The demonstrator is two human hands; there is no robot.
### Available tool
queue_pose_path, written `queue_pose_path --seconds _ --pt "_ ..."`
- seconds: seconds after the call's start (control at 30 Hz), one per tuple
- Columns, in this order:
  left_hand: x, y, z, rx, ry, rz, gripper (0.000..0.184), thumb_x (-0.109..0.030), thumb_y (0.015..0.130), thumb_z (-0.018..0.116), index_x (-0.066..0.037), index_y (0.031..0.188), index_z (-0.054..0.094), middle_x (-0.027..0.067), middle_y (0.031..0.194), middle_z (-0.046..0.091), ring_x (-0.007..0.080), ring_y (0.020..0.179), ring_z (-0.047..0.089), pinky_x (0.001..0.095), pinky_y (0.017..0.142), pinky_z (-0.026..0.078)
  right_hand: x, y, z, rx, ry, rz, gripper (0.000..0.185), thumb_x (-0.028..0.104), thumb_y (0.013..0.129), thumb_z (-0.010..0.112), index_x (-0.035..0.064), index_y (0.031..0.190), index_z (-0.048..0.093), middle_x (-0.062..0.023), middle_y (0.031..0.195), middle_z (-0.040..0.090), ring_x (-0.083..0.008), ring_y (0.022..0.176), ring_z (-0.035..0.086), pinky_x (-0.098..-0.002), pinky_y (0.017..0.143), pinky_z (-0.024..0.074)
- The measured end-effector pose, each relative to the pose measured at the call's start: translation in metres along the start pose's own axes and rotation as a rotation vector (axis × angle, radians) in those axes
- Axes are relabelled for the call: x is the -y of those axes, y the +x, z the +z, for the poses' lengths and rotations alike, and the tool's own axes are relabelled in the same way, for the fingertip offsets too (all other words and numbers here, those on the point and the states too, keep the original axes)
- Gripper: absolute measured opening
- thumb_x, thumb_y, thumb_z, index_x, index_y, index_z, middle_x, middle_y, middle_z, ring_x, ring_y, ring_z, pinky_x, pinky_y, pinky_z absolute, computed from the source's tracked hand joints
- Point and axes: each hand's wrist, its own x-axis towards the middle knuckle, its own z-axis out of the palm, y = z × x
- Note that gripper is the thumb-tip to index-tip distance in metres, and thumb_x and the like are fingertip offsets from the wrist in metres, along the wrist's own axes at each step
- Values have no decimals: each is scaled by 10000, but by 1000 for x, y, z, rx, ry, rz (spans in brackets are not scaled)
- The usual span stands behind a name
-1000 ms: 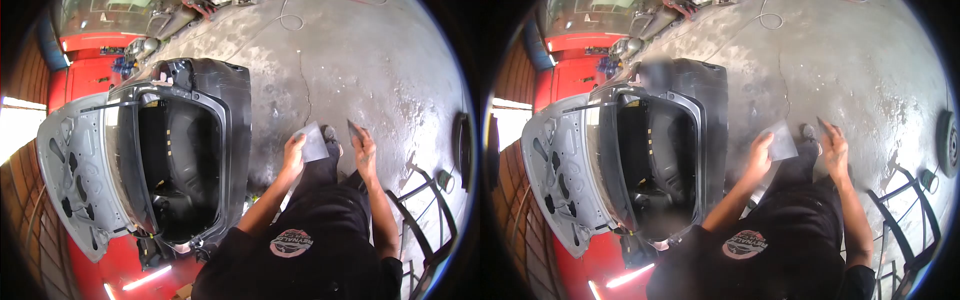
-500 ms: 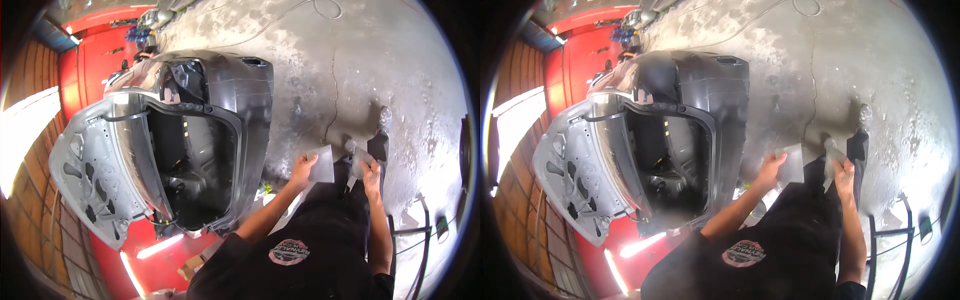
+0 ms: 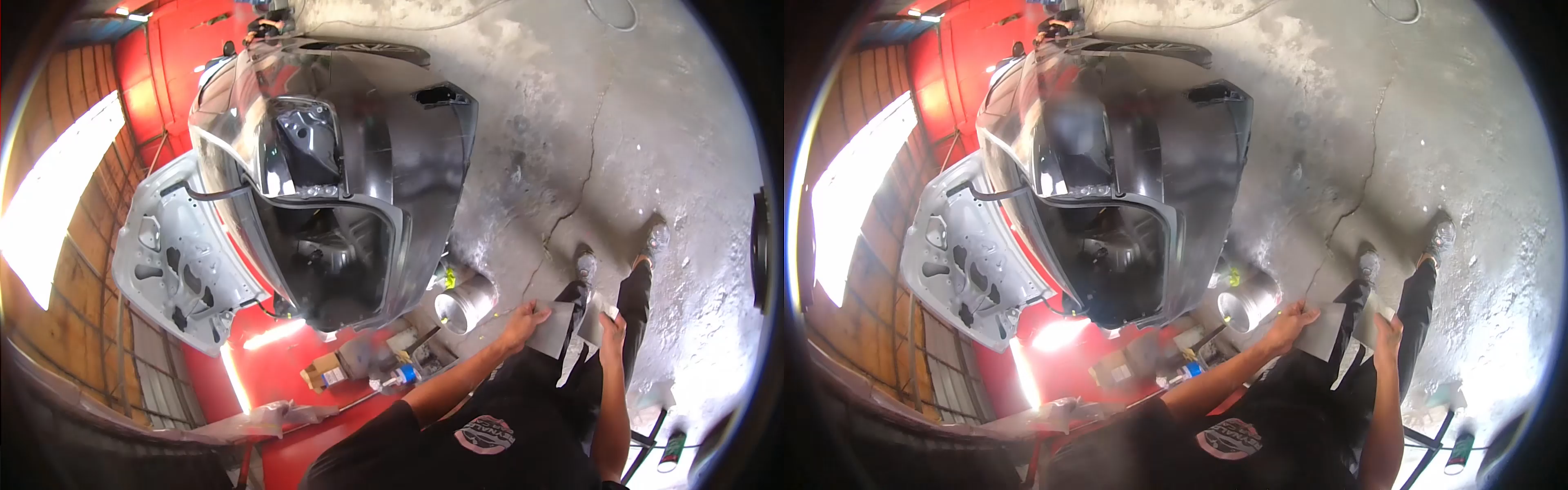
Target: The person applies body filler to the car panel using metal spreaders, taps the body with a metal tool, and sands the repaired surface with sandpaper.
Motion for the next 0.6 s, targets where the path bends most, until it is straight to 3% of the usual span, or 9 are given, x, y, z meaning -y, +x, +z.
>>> queue_pose_path --seconds 0.2,0.3,0.4,0.6 --pt "-16 -1 22 13 -44 -3 383 -92 886 731 1 1225 579 70 1048 675 155 934 637 312 845 510 -3 17 -12 38 90 32 318 95 896 638 -4 1193 691 -41 1119 712 -158 1031 641 -302 940 462" --pt "-23 2 25 -2 14 11 426 -57 850 724 -9 1243 566 68 1049 673 158 927 637 313 850 509 5 20 -15 38 -48 -23 346 74 870 638 -8 1202 686 -41 1117 714 -161 1030 646 -307 942 466" --pt "-37 -3 31 -70 33 40 445 -31 849 691 -27 1272 553 68 1038 669 159 937 632 303 855 508 22 22 -13 11 -33 -63 351 61 850 645 -27 1189 671 -55 1053 697 -156 968 630 -319 878 483" --pt "-50 -19 39 17 -82 71 484 -23 878 600 -37 1361 593 62 1136 688 170 1030 630 324 913 505 42 29 -30 32 -145 -83 428 39 836 579 -33 1255 635 -82 1087 690 -183 978 636 -314 893 486"
